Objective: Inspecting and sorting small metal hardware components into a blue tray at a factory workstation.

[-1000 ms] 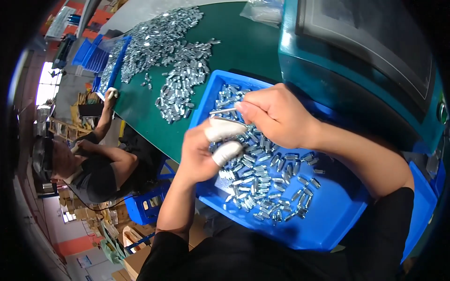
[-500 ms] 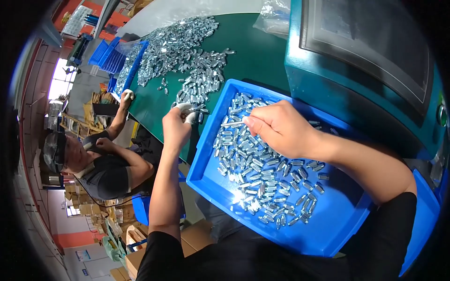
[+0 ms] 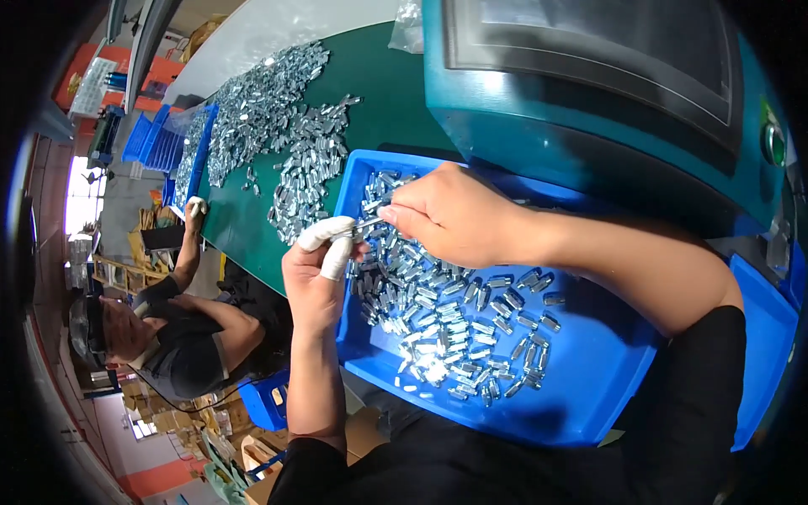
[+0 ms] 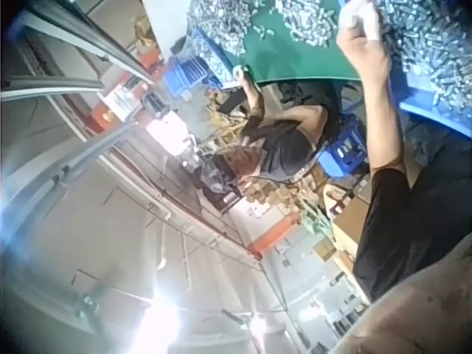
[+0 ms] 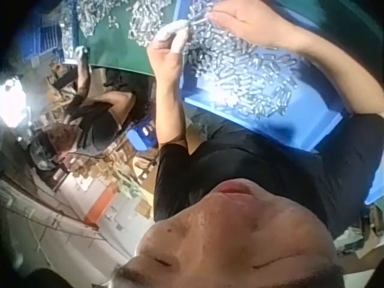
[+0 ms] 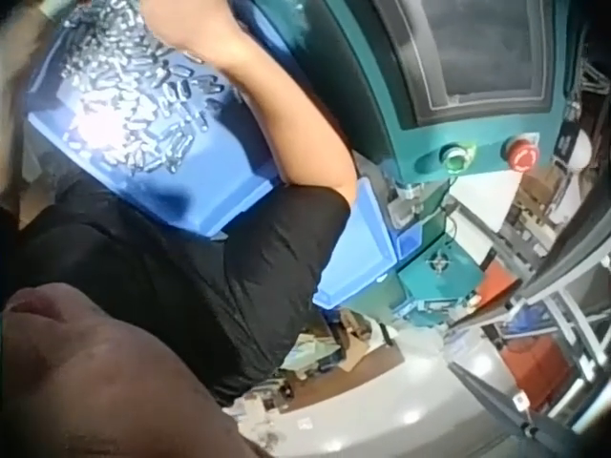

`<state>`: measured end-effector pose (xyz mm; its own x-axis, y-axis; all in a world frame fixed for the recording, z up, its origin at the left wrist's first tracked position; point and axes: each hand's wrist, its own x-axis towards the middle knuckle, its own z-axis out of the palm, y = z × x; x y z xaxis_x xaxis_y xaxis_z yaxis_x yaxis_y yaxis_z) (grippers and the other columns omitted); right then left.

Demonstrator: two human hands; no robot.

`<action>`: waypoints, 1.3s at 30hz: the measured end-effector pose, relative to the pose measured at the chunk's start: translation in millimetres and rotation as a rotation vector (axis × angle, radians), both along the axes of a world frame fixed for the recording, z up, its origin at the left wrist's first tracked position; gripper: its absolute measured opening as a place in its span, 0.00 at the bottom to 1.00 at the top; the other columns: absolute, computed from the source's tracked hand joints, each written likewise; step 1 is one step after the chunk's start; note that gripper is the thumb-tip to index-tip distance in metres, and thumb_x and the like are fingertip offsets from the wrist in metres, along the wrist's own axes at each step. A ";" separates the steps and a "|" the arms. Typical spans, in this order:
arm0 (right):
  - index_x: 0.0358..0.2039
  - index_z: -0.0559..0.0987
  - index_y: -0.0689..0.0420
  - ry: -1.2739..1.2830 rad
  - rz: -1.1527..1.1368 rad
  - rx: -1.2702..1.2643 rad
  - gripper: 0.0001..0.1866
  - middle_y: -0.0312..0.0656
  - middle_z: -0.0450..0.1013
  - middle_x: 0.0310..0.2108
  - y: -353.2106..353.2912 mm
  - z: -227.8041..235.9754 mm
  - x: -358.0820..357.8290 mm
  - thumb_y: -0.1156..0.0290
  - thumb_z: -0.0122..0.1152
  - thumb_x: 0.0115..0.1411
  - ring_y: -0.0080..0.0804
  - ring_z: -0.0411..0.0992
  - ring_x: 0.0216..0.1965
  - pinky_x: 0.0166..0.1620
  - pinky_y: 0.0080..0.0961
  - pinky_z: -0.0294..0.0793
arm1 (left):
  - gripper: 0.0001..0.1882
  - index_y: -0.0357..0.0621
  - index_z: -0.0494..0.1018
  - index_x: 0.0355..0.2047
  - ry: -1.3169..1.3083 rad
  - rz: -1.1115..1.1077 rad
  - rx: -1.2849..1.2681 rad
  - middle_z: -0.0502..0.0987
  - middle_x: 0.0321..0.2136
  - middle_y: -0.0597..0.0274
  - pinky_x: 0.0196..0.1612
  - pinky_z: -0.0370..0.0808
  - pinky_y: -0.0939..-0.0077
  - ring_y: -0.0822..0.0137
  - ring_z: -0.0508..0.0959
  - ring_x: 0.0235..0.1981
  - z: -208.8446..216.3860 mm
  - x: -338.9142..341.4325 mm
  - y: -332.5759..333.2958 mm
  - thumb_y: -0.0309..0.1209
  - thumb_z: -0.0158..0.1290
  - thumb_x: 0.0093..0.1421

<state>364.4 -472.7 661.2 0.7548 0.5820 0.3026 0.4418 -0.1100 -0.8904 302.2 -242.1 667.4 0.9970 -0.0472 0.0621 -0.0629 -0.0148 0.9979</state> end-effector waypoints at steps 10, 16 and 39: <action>0.18 0.73 0.63 -0.063 -0.034 -0.112 0.17 0.42 0.67 0.13 0.1 9.2 -8.8 0.73 0.49 0.65 0.31 0.67 0.15 0.22 0.28 0.64 | 0.09 0.38 0.78 0.43 -0.146 0.031 0.208 0.79 0.36 0.64 0.40 0.77 0.79 0.74 0.79 0.36 -15.0 0.6 -5.3 0.21 0.56 0.63; 0.18 0.73 0.62 0.003 -0.009 -0.146 0.17 0.39 0.67 0.12 4.6 14.5 -15.1 0.73 0.49 0.65 0.27 0.67 0.14 0.21 0.25 0.62 | 0.09 0.37 0.78 0.42 -0.168 -0.041 0.111 0.79 0.36 0.61 0.41 0.76 0.78 0.72 0.79 0.38 -13.1 -2.9 -3.7 0.20 0.57 0.62; 0.18 0.75 0.59 0.616 0.106 -0.088 0.22 0.33 0.67 0.11 2.5 15.4 -21.9 0.63 0.50 0.69 0.17 0.64 0.14 0.20 0.19 0.61 | 0.14 0.40 0.78 0.39 -0.439 -0.117 0.335 0.81 0.30 0.57 0.34 0.78 0.71 0.60 0.83 0.31 -4.0 -6.5 -18.5 0.24 0.67 0.52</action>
<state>342.5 -470.2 676.6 0.7123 0.6659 -0.2217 -0.1364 -0.1785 -0.9744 295.7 -260.6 663.4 0.8681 -0.2447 0.4320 -0.4910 -0.2943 0.8199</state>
